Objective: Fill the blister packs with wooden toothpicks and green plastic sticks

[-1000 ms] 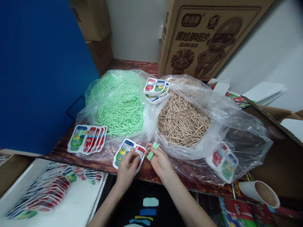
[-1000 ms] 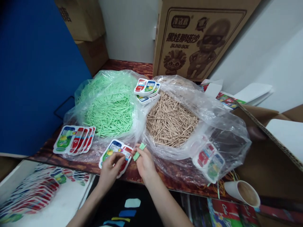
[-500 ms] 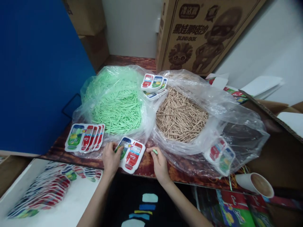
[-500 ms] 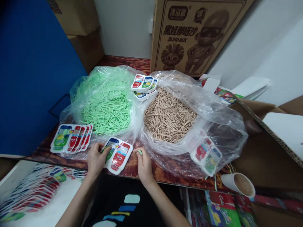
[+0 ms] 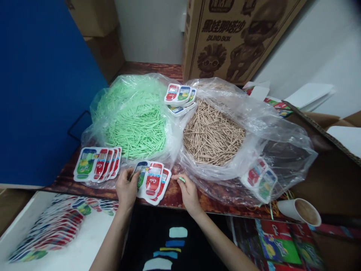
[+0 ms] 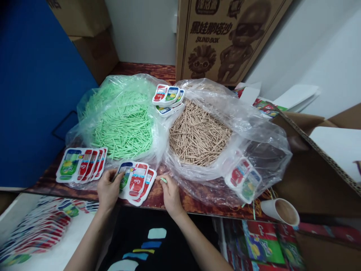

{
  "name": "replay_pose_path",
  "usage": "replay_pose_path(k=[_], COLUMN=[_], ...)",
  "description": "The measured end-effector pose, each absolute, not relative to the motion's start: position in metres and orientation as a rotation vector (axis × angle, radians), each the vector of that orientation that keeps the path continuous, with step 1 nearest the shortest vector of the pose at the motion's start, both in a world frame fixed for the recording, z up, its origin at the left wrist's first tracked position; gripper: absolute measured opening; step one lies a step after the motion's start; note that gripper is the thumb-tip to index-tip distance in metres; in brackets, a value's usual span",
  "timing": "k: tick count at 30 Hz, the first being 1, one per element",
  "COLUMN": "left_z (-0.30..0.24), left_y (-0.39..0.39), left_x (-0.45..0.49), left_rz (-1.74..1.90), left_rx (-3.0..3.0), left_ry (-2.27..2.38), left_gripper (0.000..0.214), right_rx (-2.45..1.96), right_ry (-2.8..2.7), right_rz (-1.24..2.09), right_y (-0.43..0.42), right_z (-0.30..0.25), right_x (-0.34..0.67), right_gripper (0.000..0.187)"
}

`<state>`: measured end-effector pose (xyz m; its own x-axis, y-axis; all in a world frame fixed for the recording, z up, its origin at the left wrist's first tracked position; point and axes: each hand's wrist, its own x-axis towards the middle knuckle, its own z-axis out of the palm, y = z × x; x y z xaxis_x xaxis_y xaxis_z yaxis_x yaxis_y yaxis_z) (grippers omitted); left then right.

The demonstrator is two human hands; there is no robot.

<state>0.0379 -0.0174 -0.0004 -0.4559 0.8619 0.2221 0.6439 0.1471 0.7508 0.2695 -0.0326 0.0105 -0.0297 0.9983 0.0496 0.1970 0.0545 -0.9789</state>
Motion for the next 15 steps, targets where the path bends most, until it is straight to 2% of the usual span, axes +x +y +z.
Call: replay_pose_path(k=[9, 15], left_z=[0.01, 0.025], left_y=[-0.019, -0.018], left_x=[0.031, 0.036], left_rz=[1.407, 1.514], left_rx=[1.597, 1.451], left_ry=[2.048, 1.899], left_gripper=[0.02, 0.017], right_rx=[-1.289, -1.303], right_ry=[-1.412, -1.41], right_rz=[1.056, 1.048], right_y=[-0.032, -0.032], right_z=[0.008, 0.01], right_x=[0.268, 0.268], right_gripper=[0.021, 0.02])
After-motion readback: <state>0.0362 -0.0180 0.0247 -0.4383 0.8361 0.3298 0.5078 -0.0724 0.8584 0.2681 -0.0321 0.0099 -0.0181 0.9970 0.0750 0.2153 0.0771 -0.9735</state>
